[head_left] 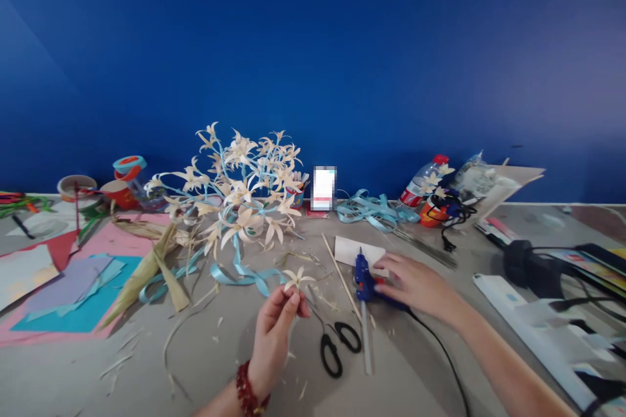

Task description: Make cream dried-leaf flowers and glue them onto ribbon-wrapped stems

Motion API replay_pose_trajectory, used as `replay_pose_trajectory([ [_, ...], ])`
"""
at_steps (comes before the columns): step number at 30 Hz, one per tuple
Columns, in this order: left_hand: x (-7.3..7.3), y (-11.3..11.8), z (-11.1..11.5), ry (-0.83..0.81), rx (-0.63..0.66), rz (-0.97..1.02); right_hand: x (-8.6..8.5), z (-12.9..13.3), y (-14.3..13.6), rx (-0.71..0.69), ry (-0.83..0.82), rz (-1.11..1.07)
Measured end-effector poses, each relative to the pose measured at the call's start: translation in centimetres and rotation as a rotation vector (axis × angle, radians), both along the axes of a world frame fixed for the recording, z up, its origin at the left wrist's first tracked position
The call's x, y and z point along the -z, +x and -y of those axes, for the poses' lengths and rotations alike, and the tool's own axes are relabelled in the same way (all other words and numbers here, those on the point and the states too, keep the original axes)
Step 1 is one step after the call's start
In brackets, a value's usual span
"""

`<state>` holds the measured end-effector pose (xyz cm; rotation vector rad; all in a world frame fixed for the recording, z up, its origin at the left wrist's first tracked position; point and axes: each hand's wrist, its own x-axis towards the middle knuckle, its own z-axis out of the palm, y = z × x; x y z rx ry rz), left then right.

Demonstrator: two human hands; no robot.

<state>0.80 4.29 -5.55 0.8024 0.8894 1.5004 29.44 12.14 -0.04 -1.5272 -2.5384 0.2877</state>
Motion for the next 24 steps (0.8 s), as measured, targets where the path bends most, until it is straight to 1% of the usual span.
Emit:
replay_pose_trajectory([
  [2, 0.2, 0.2, 0.3, 0.022, -0.009, -0.021, -1.1, -1.2, -2.9, -0.009, 0.043, -0.097],
  [3, 0.3, 0.3, 0.4, 0.032, -0.016, -0.027, -1.2, -2.0, -4.9, -0.056, 0.058, -0.165],
  [4, 0.3, 0.3, 0.4, 0.04, -0.027, -0.029, -1.1, -2.9, -7.1, -0.137, 0.05, -0.217],
  [5, 0.4, 0.3, 0.4, 0.046, -0.038, -0.027, -0.8, -3.8, -9.6, -0.219, 0.026, -0.241],
  [6, 0.4, 0.3, 0.4, 0.048, -0.053, -0.02, -0.3, -4.7, -12.1, -0.266, 0.017, -0.247],
  [7, 0.4, 0.2, 0.4, 0.049, -0.072, -0.01, 0.4, -5.5, -14.5, -0.283, 0.013, -0.246],
  [9, 0.3, 0.0, 0.3, 0.054, -0.113, 0.003, 1.8, -6.8, -18.9, -0.273, 0.019, -0.256],
  [10, 0.2, -0.1, 0.3, 0.061, -0.13, 0.0, 2.4, -7.2, -20.6, -0.257, 0.024, -0.263],
  [12, 0.0, -0.2, 0.3, 0.082, -0.142, -0.021, 3.2, -7.6, -22.9, -0.224, 0.036, -0.286],
  [14, -0.1, -0.2, 0.4, 0.098, -0.119, -0.048, 3.5, -7.3, -23.5, -0.199, 0.043, -0.319],
  [16, 0.0, -0.1, 0.5, 0.103, -0.083, -0.056, 3.3, -6.6, -22.7, -0.182, 0.042, -0.362],
  [18, 0.1, 0.0, 0.7, 0.095, -0.046, -0.039, 3.0, -5.8, -20.9, -0.171, 0.021, -0.411],
  [21, 0.3, 0.2, 0.9, 0.074, -0.013, 0.025, 2.5, -4.2, -17.3, -0.161, -0.061, -0.488],
  [23, 0.2, 0.3, 0.8, 0.049, -0.007, 0.083, 2.2, -3.0, -15.2, -0.131, -0.142, -0.578],
  [24, 0.0, 0.3, 0.8, 0.03, -0.006, 0.112, 2.1, -2.3, -14.4, -0.097, -0.214, -0.676],
])
